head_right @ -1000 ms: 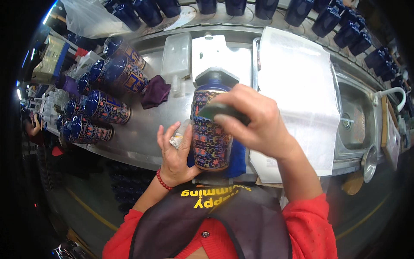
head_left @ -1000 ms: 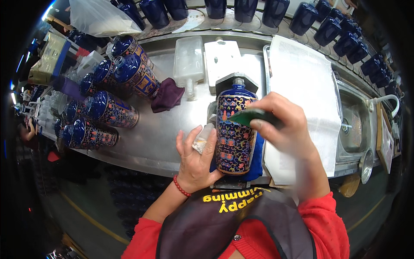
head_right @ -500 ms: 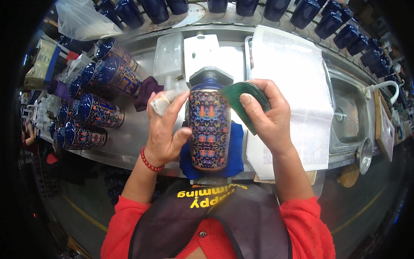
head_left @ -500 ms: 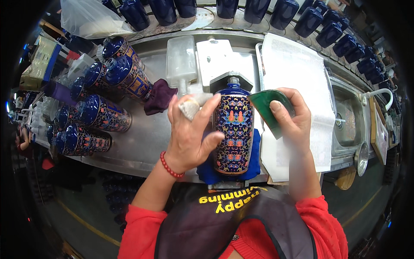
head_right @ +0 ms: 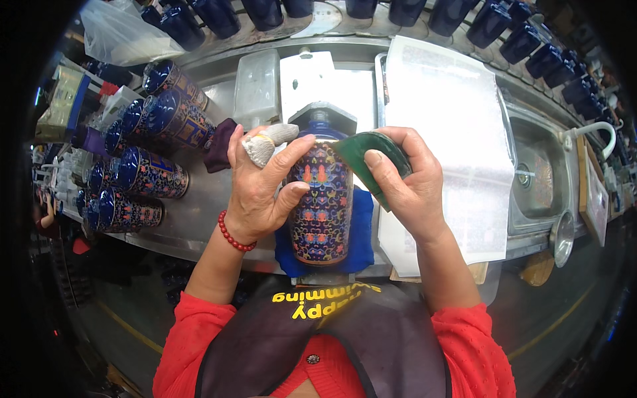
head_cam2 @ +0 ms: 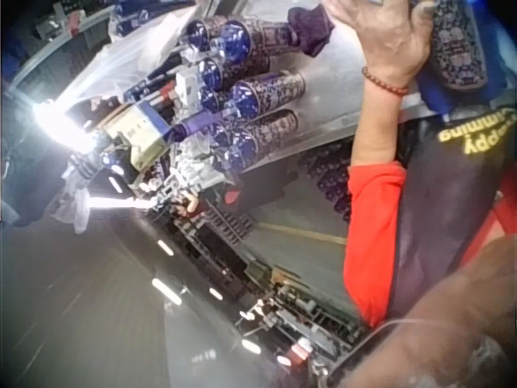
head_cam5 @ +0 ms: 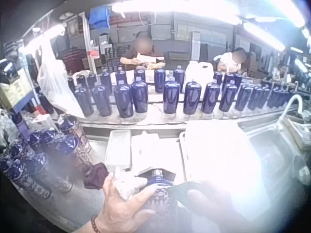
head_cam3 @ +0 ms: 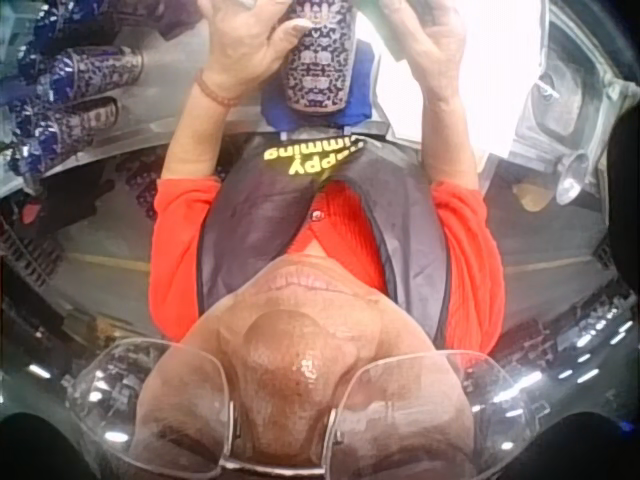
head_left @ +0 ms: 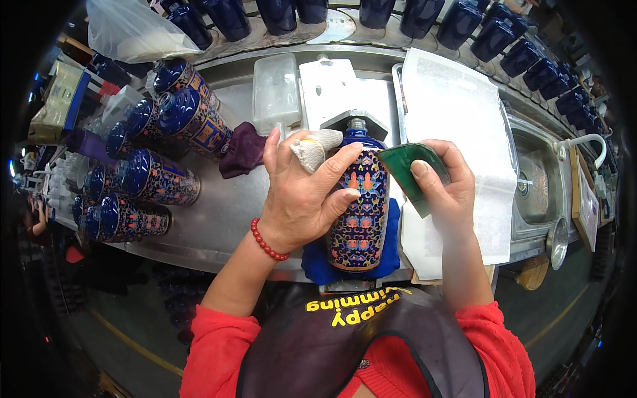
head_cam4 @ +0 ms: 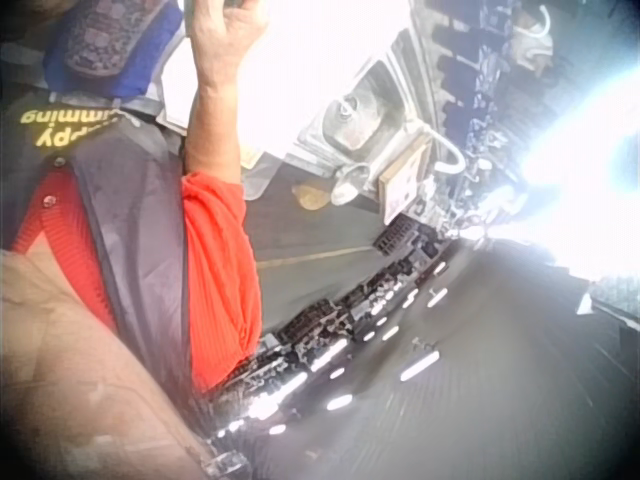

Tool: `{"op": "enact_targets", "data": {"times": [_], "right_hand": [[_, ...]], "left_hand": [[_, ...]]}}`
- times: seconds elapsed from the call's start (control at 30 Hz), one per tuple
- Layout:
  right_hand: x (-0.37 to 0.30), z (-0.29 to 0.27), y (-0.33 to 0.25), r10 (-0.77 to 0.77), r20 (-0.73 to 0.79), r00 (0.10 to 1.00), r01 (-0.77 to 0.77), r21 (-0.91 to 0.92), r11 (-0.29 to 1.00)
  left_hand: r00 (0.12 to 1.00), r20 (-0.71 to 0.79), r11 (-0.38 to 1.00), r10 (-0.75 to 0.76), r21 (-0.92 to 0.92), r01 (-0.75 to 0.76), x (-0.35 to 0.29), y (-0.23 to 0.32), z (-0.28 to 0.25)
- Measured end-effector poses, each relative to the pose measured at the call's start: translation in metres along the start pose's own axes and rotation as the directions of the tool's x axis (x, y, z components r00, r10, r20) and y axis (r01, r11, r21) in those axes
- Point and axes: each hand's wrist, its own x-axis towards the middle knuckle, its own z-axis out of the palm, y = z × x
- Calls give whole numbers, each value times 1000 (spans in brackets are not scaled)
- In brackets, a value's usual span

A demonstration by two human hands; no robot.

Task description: The person applies decorative labels to a blue bottle using a green squeegee tool. They smooth the label onto the bottle, rotate it to align the design, and continue smoothing to remove air bubbles. The person handles multiple labels and bottles on a stainless steel workbench.

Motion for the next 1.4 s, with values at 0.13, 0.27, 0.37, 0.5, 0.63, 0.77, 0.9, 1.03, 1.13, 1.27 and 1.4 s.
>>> {"op": "enact_targets", "data": {"times": [0.13, 0.27, 0.37, 0.5, 0.63, 0.77, 0.9, 1.03, 1.13, 1.27, 1.4], "right_hand": [[-1, -2, -1, 4, -8, 1000, -4, 10, 1000], [-2, -3, 1, 19, -8, 1000, -18, 16, 1000], [-2, -2, 2, 22, -8, 1000, -22, 17, 1000], [-3, -3, 1, 9, -16, 1000, -9, 17, 1000], [-4, -3, 0, 12, -10, 1000, -12, 3, 1000], [-4, -2, 1, 9, -14, 1000, -9, 12, 1000], [-4, -2, 2, 10, -17, 1000, -10, 20, 1000], [-4, -2, 4, 0, -21, 1000, 1, 33, 999], [-5, -2, 4, 0, -27, 1000, 1, 33, 999], [-5, -2, 4, 5, -26, 1000, -5, 6, 1000], [-5, -2, 5, 4, -36, 999, -3, 20, 1000]], "left_hand": [[1000, -1, 1000, 9, -20, -9, -3, 1, -1], [999, -2, 998, 49, 40, -48, -4, 3, -1], [999, 5, 996, 48, 74, -48, -2, 3, -1], [999, 8, 997, 36, 73, -36, 1, 3, -1], [1000, -3, 999, 18, 30, -18, 2, 4, -1], [1000, -13, 1000, 14, 25, -14, 3, 4, 2], [1000, 4, 999, 14, 49, -15, 4, 2, 2], [1000, -11, 990, 18, 142, -17, 4, 4, -2], [999, -10, 982, 38, 185, -35, 6, 11, -2], [998, 20, 965, 56, 254, -59, 10, 20, 2], [999, 11, 962, 37, 270, -38, 9, 23, -1]]}}
